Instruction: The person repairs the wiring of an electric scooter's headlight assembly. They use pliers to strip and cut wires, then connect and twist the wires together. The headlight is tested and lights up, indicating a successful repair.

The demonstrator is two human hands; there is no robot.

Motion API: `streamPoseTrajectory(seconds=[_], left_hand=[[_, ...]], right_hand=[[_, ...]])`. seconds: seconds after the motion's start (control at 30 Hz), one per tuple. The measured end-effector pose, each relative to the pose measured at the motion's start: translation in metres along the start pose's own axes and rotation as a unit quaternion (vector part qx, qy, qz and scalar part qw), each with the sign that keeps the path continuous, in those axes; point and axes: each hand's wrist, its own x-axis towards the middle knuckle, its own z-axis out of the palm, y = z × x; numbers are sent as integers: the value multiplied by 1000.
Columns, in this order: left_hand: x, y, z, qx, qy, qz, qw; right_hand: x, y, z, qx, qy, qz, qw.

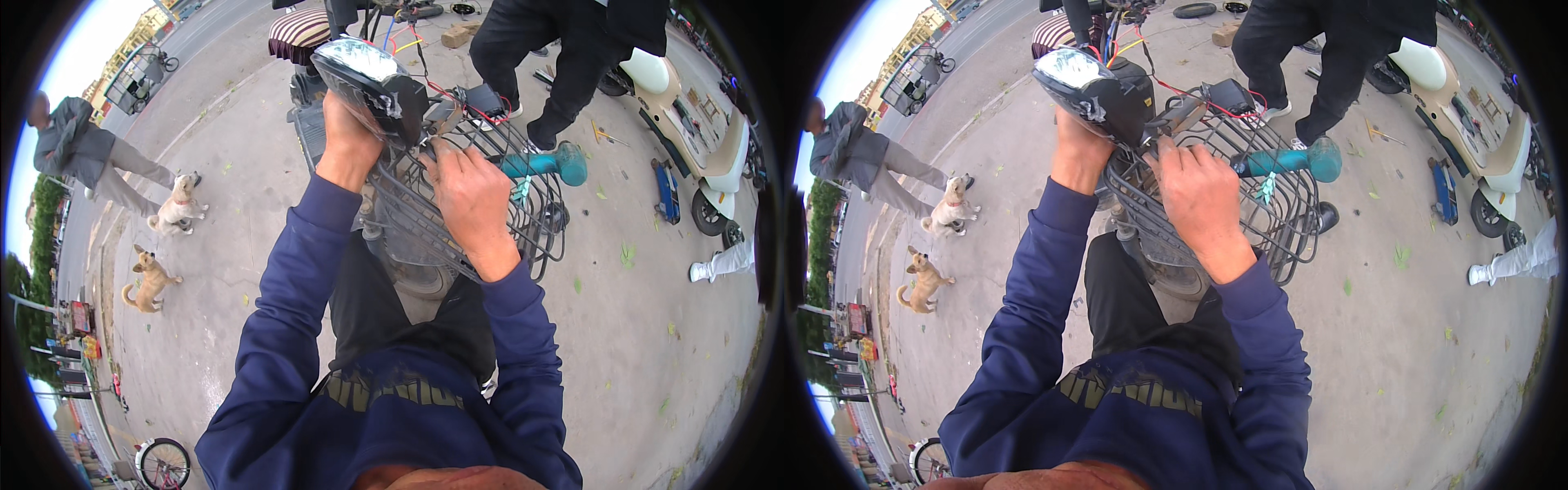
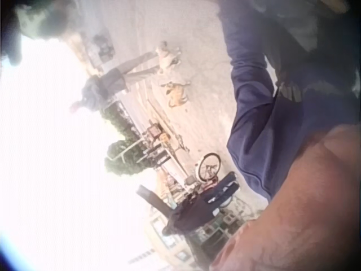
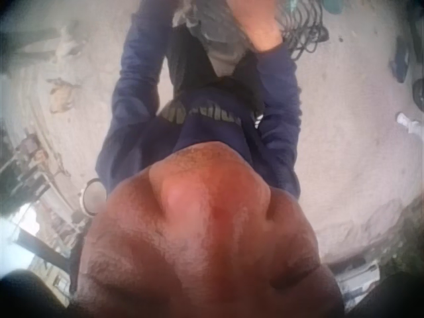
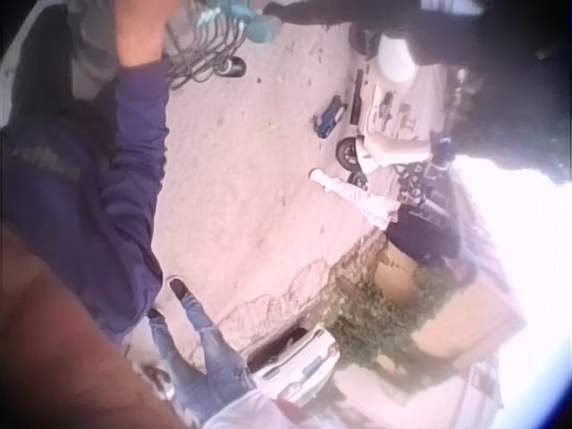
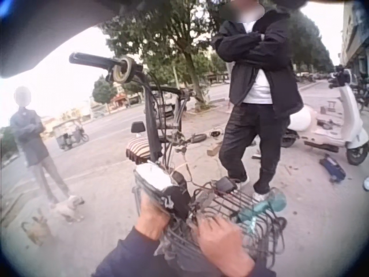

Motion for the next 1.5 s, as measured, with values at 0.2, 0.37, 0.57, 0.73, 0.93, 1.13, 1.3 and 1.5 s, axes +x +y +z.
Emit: streamPoseTrajectory(seconds=[0.2,0.37,0.57,0.73,0.93,1.13,1.3,1.5], left_hand=[[-6,0,9,3,13,23,1000],[7,-2,-14,-61,-72,3,996],[6,-5,-3,-16,-1,-10,1000],[14,-4,5,-9,6,-3,1000],[11,-14,32,40,53,36,997],[1,-7,30,60,36,15,997],[9,5,0,171,8,-14,985],[13,55,-25,198,-154,-68,966]], right_hand=[[0,-3,-2,28,-3,26,999],[4,-1,-13,229,-48,168,958],[16,23,-20,525,-153,318,775],[30,43,-26,590,-174,413,672],[26,54,-17,620,-124,415,655],[23,43,-8,492,-83,346,794],[17,43,5,485,-56,338,804],[21,27,-4,285,-42,269,919]])
